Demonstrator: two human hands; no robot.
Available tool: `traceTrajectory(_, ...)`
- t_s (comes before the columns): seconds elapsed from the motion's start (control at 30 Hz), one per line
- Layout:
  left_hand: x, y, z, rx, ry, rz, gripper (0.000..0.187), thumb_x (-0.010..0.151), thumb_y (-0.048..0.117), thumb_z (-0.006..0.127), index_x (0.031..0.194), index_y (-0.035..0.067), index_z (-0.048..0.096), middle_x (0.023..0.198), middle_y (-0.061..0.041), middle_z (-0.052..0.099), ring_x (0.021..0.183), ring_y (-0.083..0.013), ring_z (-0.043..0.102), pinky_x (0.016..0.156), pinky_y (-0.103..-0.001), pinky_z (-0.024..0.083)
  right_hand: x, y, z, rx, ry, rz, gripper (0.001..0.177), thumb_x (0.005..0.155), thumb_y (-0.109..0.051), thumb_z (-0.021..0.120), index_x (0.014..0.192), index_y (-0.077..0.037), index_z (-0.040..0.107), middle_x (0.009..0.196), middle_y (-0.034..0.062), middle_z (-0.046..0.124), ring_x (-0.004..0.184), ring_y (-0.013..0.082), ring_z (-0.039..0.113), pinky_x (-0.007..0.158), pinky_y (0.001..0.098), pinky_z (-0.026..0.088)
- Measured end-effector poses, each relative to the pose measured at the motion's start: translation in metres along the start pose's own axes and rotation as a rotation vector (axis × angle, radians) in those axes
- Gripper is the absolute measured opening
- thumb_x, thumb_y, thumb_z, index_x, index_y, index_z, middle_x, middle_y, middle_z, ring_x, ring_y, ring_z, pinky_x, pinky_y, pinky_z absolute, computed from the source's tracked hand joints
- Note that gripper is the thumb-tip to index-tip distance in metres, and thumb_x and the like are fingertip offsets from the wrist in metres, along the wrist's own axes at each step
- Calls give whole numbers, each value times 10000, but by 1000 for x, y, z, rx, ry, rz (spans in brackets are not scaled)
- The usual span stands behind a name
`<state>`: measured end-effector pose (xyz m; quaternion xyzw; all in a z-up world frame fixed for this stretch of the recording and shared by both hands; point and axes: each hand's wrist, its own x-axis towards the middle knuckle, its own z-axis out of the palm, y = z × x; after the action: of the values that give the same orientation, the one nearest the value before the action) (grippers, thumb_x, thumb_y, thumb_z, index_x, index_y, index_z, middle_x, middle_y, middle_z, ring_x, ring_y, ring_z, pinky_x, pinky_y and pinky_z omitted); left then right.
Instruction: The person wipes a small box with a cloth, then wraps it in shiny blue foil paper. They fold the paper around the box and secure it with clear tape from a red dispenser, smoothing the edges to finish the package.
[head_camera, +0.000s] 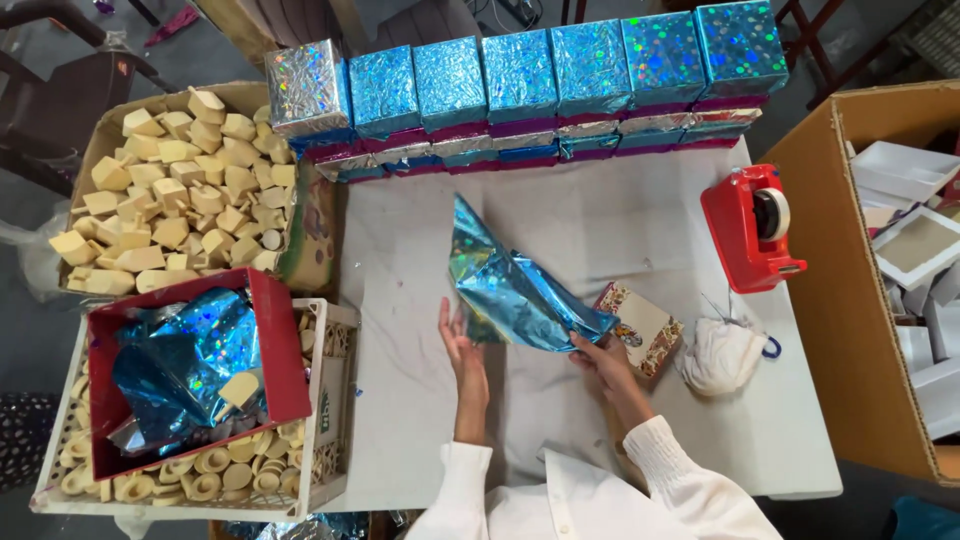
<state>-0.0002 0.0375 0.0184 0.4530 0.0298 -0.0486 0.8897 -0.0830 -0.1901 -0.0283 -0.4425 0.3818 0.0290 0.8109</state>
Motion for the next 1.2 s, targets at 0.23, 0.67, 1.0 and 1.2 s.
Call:
traceTrajectory(0.23,0,13,12,534,260,167,978,759,220,898,1545,118,326,1407,-169,518,1239,-282,575,1046,-421,493,4,9,-7,-161,72,-172,327,771,-254,865,986,-70,702,857,16,732,646,82,675,611,216,560)
traceTrajectory(0.67,-42,-26,14,1433,-192,533,413,962,211,712,1337,119,569,1460,-91,551,1416,-341,472,1163,-499,352,-22,14,7,-206,269,-384,386,762,-218,887,998,-55,628,841,25,745,631,67,648,504,226,510)
traceTrajectory(1.0,-16,-51,7,1705,-370,309,747,916,352,710,1542,92,397,1592,-221,311,1485,-400,243,1163,-670,142,-38,-14,-50,-288,422,-732,308,997,-361,685,1090,-79,604,959,37,690,681,157,584,634,306,487)
traceTrajectory(1.2,-10,-49,12,1483,-434,319,593,765,44,776,1292,-16,510,1451,-259,446,1368,-440,433,1141,-505,398,-32,-69,-81,-1116,472,-870,442,917,-263,745,1290,-37,671,1137,164,683,1073,359,566,972,449,452)
